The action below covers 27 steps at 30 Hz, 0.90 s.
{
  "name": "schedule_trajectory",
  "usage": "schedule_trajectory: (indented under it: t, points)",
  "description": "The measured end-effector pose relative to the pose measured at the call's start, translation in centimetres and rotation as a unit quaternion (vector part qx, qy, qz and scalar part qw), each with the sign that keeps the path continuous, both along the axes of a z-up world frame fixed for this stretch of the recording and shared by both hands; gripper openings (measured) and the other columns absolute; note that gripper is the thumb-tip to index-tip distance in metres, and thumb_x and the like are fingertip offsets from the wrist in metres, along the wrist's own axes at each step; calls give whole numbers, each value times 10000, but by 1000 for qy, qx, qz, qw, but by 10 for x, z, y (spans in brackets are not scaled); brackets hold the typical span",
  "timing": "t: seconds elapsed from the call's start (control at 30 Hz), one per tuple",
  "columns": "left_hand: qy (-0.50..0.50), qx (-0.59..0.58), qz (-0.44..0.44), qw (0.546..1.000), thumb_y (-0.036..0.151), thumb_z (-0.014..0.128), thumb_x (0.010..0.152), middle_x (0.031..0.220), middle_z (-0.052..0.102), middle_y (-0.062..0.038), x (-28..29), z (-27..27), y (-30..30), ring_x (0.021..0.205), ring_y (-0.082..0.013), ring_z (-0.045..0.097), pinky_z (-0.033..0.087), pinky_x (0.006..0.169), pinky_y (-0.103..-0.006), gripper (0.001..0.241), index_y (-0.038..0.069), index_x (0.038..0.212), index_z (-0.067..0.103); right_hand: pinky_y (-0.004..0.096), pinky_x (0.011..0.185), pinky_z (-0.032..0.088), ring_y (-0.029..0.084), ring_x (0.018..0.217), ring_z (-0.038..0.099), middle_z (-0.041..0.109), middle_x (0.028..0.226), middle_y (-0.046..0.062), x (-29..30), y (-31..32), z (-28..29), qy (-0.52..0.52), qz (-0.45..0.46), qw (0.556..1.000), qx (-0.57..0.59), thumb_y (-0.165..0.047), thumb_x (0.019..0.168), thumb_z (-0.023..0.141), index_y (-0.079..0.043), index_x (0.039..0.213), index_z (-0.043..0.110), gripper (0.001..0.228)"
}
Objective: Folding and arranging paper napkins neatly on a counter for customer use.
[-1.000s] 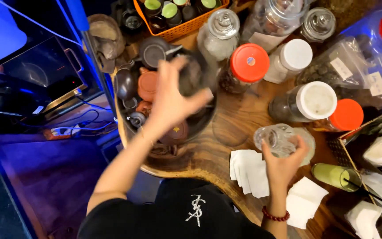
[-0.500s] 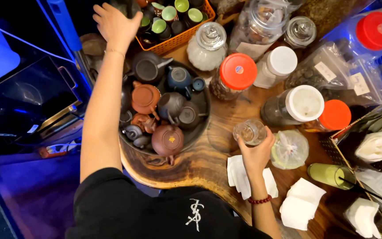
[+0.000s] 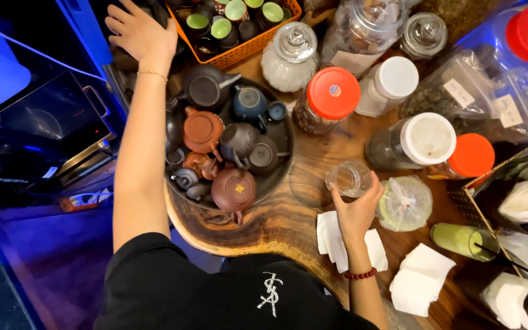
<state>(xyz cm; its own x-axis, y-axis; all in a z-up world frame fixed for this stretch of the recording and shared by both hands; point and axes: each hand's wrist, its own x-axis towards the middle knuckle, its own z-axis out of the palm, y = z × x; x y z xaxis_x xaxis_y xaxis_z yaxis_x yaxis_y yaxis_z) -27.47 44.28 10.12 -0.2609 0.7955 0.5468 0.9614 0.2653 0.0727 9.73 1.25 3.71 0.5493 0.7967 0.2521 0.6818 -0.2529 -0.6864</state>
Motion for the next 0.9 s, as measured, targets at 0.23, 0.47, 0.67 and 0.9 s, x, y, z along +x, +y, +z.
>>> schedule_trajectory:
  t: [0.23, 0.47, 0.67, 0.9]
  points:
    - [-46, -38, 77, 995, 622, 751, 842, 1309, 425, -275, -13, -7, -1, 1198, -436, 429, 459, 910, -578, 1054, -79, 1500, 320, 469, 1054, 452, 403, 1280, 514, 454, 1376, 227, -1, 1, 2, 6, 2, 1000, -3, -296, 823, 889, 30, 1491, 373, 905]
    - [-51, -54, 87, 993, 620, 730, 868, 1320, 405, -298, -23, -24, -6, 1177, -445, 416, 438, 909, -605, 1034, -70, 1508, 302, 474, 1060, 444, 405, 1295, 502, 439, 1395, 234, 1, 0, -2, 7, 11, 1000, 1, -291, 836, 885, 37, 1498, 362, 905]
    - [-40, -3, 66, 997, 628, 755, 833, 1375, 392, -320, -32, -44, -3, 1279, -481, 380, 412, 958, -634, 1061, -63, 1496, 300, 480, 1078, 433, 403, 1302, 491, 436, 1391, 233, 2, 0, -3, 7, 14, 1000, -3, -289, 831, 891, 32, 1501, 357, 915]
    - [1, 34, 22, 999, 604, 815, 781, 1419, 407, -348, -38, -48, 5, 1220, -552, 441, 389, 1009, -619, 1073, -11, 1492, 297, 474, 1095, 429, 397, 1319, 489, 430, 1415, 236, 1, -1, -4, 11, 11, 1000, 4, -296, 844, 886, 24, 1515, 336, 925]
